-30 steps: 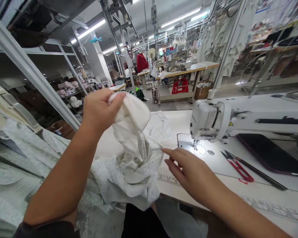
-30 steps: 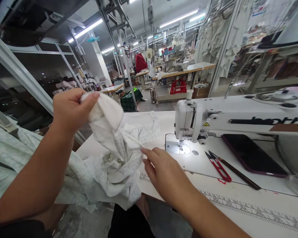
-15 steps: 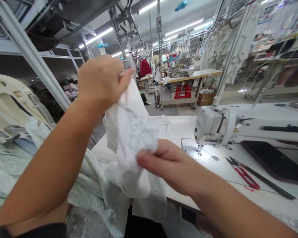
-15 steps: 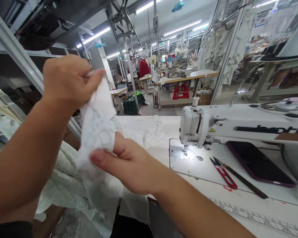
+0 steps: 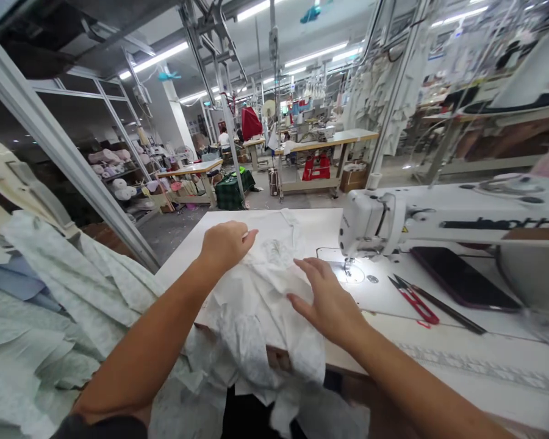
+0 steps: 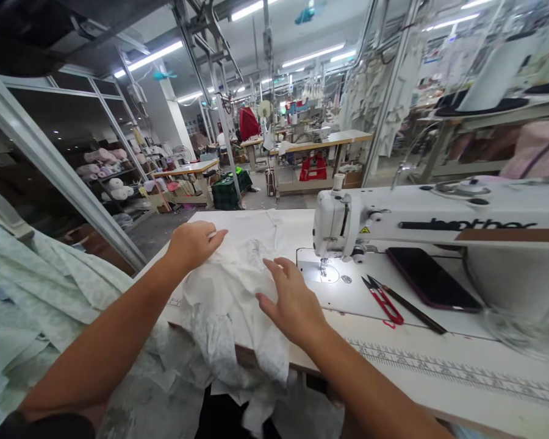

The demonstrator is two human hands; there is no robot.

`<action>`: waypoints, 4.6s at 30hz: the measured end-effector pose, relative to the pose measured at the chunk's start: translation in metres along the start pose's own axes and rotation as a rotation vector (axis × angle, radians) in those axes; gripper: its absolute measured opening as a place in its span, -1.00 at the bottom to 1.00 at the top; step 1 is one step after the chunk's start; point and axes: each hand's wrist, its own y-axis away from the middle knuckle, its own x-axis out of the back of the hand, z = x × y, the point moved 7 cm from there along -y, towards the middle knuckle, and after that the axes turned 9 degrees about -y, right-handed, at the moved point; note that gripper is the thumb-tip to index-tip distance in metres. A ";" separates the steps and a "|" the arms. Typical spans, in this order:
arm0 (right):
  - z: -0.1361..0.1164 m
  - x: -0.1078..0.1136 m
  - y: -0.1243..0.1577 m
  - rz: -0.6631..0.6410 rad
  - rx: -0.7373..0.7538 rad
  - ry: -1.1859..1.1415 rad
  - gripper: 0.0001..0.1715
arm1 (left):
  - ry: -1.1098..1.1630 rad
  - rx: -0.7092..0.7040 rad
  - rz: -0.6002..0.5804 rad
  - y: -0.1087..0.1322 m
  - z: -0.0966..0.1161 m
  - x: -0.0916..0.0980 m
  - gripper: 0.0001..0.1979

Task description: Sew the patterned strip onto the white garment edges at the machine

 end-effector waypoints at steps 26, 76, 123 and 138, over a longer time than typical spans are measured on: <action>0.009 -0.045 0.044 -0.084 -0.536 -1.368 -0.65 | 0.631 0.043 0.039 0.032 0.062 -0.029 -0.71; -0.006 -0.078 0.057 -0.391 -0.746 -1.308 -0.69 | 0.783 -0.463 0.176 0.152 0.058 0.003 -0.75; 0.000 0.028 0.030 0.300 0.270 0.452 -0.70 | 0.759 -0.292 -0.145 0.084 0.119 -0.038 -0.59; -0.009 0.032 0.047 0.355 0.394 0.463 -0.67 | 0.973 -0.246 -0.422 0.090 0.128 -0.031 -0.67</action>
